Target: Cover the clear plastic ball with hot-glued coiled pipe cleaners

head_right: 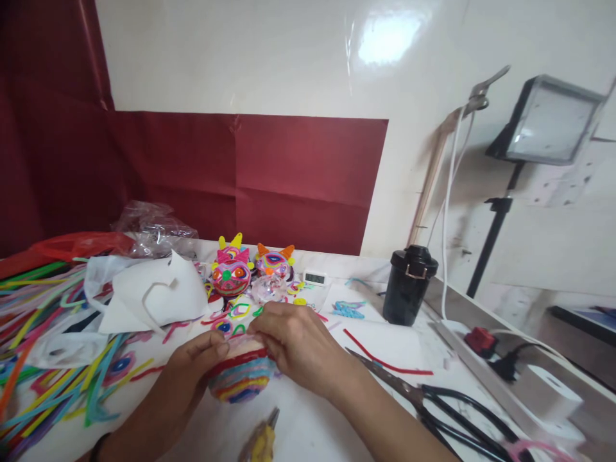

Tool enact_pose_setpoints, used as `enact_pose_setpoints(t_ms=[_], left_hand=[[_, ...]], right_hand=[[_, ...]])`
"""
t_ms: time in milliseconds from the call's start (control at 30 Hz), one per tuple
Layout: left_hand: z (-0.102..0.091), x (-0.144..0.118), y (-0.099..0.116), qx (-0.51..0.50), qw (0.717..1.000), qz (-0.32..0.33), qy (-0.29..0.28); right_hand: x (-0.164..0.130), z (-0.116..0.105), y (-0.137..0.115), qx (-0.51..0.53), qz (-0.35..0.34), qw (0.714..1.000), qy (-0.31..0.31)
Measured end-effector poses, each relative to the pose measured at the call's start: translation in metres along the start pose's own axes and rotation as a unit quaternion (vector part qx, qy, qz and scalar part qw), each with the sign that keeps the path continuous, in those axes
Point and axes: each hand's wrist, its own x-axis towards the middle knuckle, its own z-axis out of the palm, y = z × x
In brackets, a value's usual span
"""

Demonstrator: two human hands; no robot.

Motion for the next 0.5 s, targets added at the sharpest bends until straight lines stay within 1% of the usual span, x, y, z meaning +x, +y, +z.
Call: enact_pose_setpoints(t_ms=[100, 200, 333, 500], left_hand=[[-0.001, 0.000, -0.002, -0.008, 1.000, -0.005, -0.003], [-0.002, 0.000, -0.004, -0.015, 1.000, -0.006, -0.005], [-0.002, 0.001, -0.004, -0.037, 0.999, 0.006, -0.008], [-0.003, 0.004, -0.004, -0.064, 0.998, -0.004, -0.022]], right_hand=[[0.000, 0.002, 0.001, -0.046, -0.026, 0.999, -0.002], [0.000, 0.001, 0.001, -0.063, -0.025, 0.998, -0.009], [-0.001, -0.005, 0.003, -0.021, -0.014, 1.000, -0.013], [-0.003, -0.008, 0.007, 0.026, 0.013, 1.000, -0.007]])
